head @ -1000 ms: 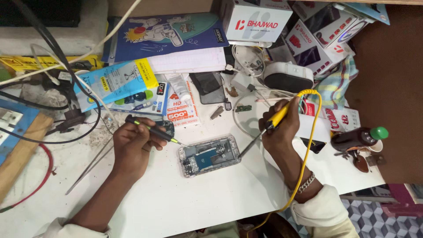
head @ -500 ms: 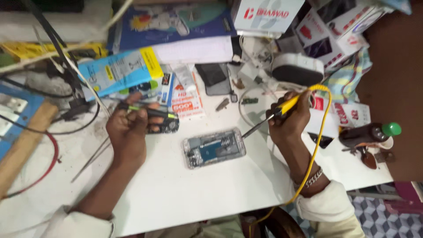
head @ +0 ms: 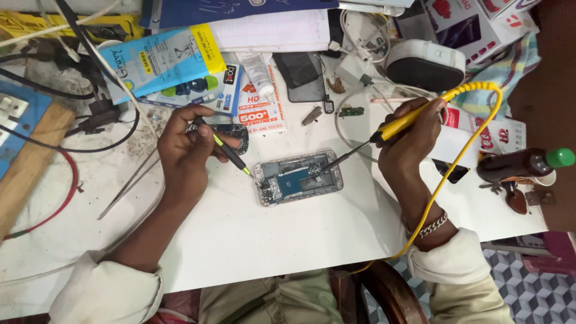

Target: The person uses a soldering iron and a screwdriver to work on a disassembled mobile phone circuit board. They repeatedly apply heat to various points on the board while using the screwdriver to manipulate components. The person also briefly handles a small black component separately before returning to the main board.

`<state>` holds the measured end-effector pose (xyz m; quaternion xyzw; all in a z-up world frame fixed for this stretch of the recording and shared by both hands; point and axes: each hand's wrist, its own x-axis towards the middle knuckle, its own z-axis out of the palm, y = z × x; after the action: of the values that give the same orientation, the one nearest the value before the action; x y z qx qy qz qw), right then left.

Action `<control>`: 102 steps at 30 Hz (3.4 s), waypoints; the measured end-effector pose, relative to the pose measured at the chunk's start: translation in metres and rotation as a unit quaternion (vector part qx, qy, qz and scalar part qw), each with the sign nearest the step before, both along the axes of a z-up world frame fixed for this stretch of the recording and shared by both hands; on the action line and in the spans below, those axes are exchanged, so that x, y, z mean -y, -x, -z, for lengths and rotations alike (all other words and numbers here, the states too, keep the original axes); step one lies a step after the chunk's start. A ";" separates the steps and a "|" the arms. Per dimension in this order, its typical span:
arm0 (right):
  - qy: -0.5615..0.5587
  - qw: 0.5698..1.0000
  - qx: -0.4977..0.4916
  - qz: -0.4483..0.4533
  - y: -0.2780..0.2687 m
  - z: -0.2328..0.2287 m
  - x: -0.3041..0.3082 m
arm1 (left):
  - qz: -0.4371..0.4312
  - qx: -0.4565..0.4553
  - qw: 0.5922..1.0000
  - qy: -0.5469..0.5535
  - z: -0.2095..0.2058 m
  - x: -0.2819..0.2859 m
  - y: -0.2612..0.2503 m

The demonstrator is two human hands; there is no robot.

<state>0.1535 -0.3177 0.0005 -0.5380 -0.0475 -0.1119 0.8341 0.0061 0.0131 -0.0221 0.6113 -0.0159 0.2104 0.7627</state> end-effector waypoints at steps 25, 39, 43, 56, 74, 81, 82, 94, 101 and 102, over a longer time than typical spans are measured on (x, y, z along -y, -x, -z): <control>0.104 0.988 0.118 -0.014 0.011 0.009 0.005 | 0.029 0.011 0.992 -0.120 0.008 0.012 0.003; 0.106 0.985 0.132 -0.015 0.009 0.011 0.008 | 0.012 0.062 0.974 -0.218 -0.003 0.015 0.007; 0.094 0.986 0.137 -0.018 0.007 0.016 0.010 | -0.001 0.065 0.970 -0.235 -0.009 0.019 0.011; 0.127 0.978 0.167 -0.005 0.006 0.018 0.011 | -0.006 0.069 0.944 -0.323 -0.028 0.022 0.014; 0.107 0.987 0.118 -0.025 0.008 0.018 0.008 | 0.026 -0.090 0.992 -0.089 0.000 0.021 0.002; -0.008 0.999 0.017 0.027 -0.001 0.015 0.002 | 0.054 -0.103 0.993 0.018 -0.004 0.014 -0.002; -0.023 0.999 0.008 0.025 -0.001 0.012 0.002 | 0.068 -0.108 0.992 0.014 -0.007 0.012 -0.002; -0.030 0.999 -0.042 0.005 0.003 -0.008 -0.002 | 0.146 -0.130 0.970 0.142 0.011 -0.004 -0.009; -0.017 0.998 -0.054 0.002 0.003 -0.010 -0.007 | 0.068 -0.106 0.990 0.064 0.034 -0.014 -0.007; -0.013 0.998 -0.066 0.007 0.003 -0.011 -0.006 | 0.059 -0.103 0.990 0.076 0.034 -0.014 -0.006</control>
<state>0.1504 -0.3119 0.0118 -0.5336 0.0129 -0.0824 0.8416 0.0124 0.0274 -0.0561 0.5681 0.0422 0.1016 0.8155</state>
